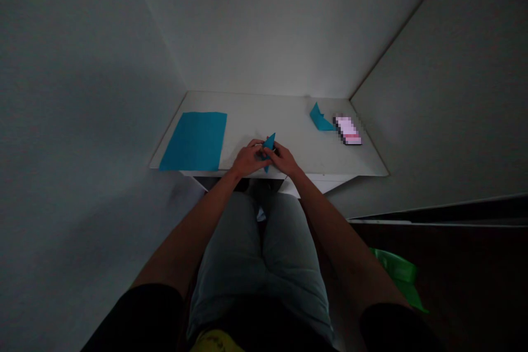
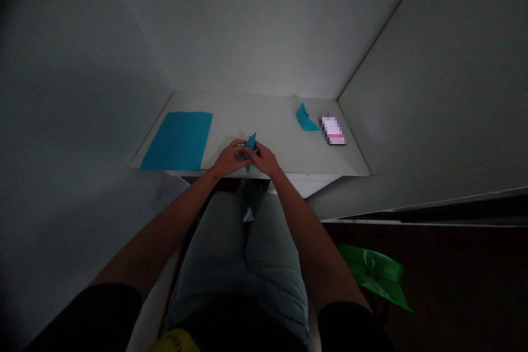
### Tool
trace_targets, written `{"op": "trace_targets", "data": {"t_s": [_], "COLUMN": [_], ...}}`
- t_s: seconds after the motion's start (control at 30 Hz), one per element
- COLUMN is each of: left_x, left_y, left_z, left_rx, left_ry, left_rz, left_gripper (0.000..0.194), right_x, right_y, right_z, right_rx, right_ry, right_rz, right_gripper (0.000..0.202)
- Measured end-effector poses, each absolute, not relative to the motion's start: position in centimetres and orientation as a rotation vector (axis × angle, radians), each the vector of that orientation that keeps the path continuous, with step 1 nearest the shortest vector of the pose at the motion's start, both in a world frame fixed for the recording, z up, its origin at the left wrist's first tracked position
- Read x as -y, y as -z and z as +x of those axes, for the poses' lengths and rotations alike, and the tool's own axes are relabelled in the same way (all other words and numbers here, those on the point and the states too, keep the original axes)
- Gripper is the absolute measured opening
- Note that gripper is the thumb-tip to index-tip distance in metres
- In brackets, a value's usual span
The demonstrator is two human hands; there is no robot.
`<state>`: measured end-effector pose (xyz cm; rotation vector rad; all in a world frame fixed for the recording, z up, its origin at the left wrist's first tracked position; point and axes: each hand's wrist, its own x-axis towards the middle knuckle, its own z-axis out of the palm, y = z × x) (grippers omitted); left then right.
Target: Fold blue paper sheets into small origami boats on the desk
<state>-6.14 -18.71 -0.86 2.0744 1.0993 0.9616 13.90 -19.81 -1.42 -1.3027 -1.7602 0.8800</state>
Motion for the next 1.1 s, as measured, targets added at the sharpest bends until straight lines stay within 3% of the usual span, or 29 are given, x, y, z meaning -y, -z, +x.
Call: {"op": "trace_targets", "data": {"t_s": [0.17, 0.37, 0.63, 0.8, 1.1], "left_x": [18.5, 18.1, 17.8, 17.7, 17.1], "left_y": [1.2, 1.7, 2.1, 2.1, 1.6], "left_z": [-6.0, -6.3, -6.3, -6.3, -7.4], "left_rx": [-1.058, -1.028, -1.001, -1.07, -1.078], "left_ry": [-1.031, -1.022, -1.031, -1.112, -1.166], "left_rz": [1.92, 1.762, 1.658, 1.633, 1.684], "left_gripper": [0.026, 0.045, 0.035, 0.054, 0.023], "right_x": [19.7, 19.3, 19.3, 19.6, 19.6], "right_y": [1.4, 2.0, 2.1, 1.6, 1.8], "right_z": [14.0, 14.3, 14.7, 14.8, 15.0], "right_rx": [1.74, 1.677, 1.66, 1.666, 1.541], "right_ry": [-0.927, -0.973, -0.931, -0.848, -0.895], "right_rz": [-1.217, -1.173, -1.171, -1.228, -1.307], "right_gripper": [0.071, 0.077, 0.065, 0.053, 0.036]}}
